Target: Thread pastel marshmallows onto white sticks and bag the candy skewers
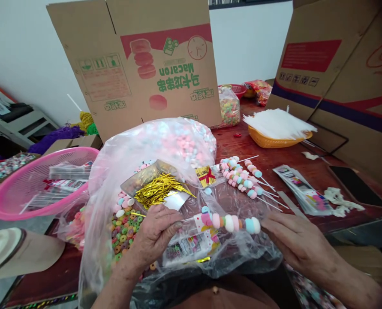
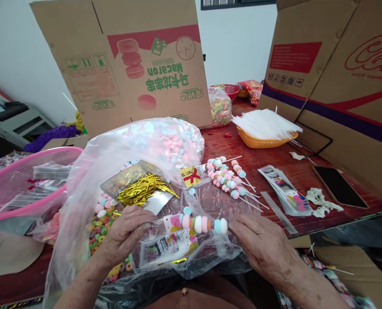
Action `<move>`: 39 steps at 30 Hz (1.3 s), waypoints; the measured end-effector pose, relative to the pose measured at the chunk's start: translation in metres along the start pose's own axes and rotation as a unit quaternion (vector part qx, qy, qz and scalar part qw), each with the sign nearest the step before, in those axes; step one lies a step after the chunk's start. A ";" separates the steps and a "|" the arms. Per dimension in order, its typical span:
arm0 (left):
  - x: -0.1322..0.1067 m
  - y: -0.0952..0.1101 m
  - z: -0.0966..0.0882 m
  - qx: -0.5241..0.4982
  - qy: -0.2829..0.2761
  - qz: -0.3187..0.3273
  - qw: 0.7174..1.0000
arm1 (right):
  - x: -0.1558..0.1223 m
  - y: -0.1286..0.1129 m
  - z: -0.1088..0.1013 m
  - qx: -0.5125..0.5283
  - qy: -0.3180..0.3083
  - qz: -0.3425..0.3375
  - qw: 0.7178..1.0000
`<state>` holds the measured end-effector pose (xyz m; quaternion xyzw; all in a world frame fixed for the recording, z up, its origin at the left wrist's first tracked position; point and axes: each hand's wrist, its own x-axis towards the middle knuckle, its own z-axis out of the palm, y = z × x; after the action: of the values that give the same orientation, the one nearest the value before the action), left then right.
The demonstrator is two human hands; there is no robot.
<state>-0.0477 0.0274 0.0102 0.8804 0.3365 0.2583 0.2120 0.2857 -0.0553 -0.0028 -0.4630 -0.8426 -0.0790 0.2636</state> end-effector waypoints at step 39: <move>0.032 0.060 0.108 -0.548 0.198 -0.436 0.686 | 0.061 -0.098 0.099 0.349 -0.030 0.287 0.892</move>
<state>0.0658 -0.0128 -0.0307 0.2901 0.5149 0.4436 0.6738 0.1417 -0.0281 -0.0444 -0.5650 -0.6536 0.3131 0.3944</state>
